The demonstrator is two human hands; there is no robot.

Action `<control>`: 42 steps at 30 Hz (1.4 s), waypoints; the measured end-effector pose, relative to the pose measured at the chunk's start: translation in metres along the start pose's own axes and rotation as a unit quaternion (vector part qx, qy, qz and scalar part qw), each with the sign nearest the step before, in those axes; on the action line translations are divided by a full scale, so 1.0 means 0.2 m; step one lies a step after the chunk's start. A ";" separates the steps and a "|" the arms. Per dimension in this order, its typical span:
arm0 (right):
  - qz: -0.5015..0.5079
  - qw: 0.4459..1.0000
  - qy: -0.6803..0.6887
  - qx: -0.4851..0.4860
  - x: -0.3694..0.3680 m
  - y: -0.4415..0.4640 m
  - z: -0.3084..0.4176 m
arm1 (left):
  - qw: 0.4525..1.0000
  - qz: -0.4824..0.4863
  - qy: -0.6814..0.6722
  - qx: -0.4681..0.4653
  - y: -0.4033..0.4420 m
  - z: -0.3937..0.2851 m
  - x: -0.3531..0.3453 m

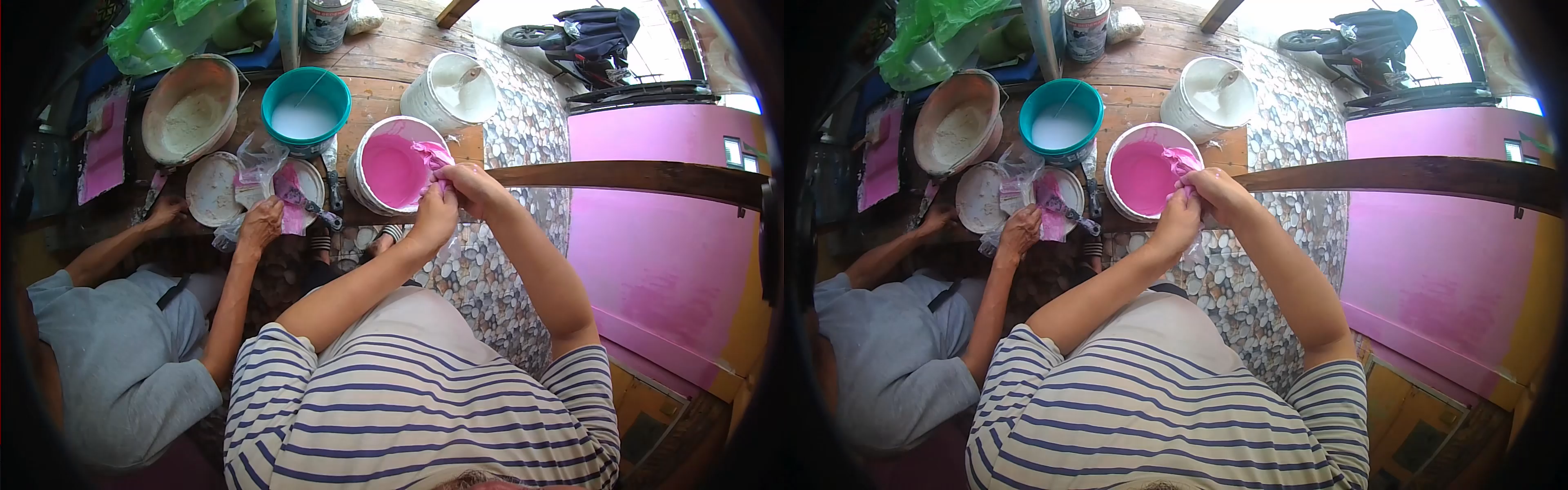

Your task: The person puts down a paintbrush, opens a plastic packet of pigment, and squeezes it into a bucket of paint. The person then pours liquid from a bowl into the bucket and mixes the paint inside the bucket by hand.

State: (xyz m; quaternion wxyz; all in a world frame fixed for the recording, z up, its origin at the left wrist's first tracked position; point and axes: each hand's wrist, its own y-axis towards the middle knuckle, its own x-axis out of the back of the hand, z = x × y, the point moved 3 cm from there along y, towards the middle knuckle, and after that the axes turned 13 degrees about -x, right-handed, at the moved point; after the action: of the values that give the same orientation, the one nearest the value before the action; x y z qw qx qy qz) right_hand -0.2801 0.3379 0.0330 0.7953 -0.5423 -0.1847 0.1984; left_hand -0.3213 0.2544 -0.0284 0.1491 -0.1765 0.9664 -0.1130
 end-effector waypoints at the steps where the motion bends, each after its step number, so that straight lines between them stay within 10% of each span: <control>1: 0.000 1.000 0.000 0.001 0.01 0.02 0.01 | 1.000 -0.003 0.015 -0.003 0.00 0.00 0.00; 14: 0.005 1.000 0.008 0.014 -0.01 0.11 -0.01 | 0.999 -0.010 0.049 0.003 -0.03 -0.02 0.02; 19: -0.035 0.999 -0.034 -0.010 0.03 0.10 -0.03 | 0.947 0.016 -0.300 0.116 -0.01 -0.16 0.05; 23: -0.015 0.999 -0.034 0.000 0.03 0.08 -0.03 | 0.940 0.033 -0.308 0.142 -0.03 -0.16 0.04; 42: 0.055 0.998 0.024 -0.023 -0.05 0.07 0.04 | 0.998 0.031 0.050 0.007 -0.04 -0.11 0.04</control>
State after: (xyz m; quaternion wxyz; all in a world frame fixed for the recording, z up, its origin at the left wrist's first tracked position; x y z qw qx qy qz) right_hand -0.2934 0.3431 0.0223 0.7749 -0.5743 -0.1398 0.2239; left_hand -0.3327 0.2485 -0.0080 0.1052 -0.1393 0.9769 -0.1236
